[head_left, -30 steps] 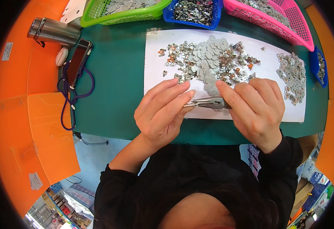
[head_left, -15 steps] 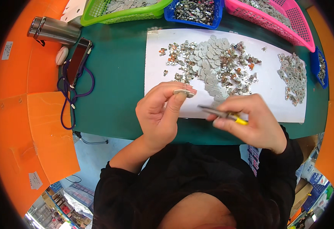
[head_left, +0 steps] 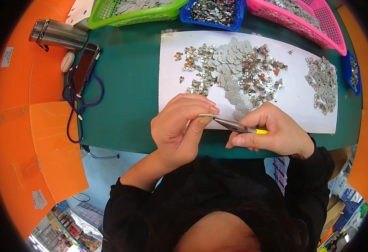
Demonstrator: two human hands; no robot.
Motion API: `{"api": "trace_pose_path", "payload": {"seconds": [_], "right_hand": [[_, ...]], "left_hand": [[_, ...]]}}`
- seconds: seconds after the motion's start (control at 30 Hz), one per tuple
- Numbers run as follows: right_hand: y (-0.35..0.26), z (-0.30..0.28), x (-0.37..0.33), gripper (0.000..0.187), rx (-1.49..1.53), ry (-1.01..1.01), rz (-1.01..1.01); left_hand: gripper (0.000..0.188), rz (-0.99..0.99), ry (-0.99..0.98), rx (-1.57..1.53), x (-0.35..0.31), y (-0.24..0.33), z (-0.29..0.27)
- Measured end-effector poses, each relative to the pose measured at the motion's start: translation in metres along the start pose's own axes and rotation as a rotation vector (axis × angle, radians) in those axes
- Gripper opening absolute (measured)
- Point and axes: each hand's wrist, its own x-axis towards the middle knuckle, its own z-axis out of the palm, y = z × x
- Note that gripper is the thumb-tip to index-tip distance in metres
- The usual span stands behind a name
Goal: Assembling small metal hardware components using a pair of pliers at a workbench.
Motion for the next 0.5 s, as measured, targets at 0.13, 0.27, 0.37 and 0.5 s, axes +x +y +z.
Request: {"api": "trace_pose_path", "payload": {"seconds": [0.13,0.27,0.37,0.5], "right_hand": [[0.002,0.017,-0.002,0.01,-0.501,0.351,-0.174],[0.016,0.029,0.001,0.009,-0.65,0.626,-0.416],[0.01,0.02,0.0,0.012,-0.615,0.62,-0.457],[0.009,0.022,0.0,0.012,-0.564,0.626,-0.385]], "left_hand": [[0.002,-0.03,0.066,-0.002,-0.003,0.0,0.008],[0.004,-0.039,0.142,-0.05,-0.001,-0.004,0.015],[0.007,-0.088,0.174,-0.14,-0.003,-0.005,0.013],[0.009,-0.154,0.134,-0.196,-0.006,-0.004,0.018]]}}
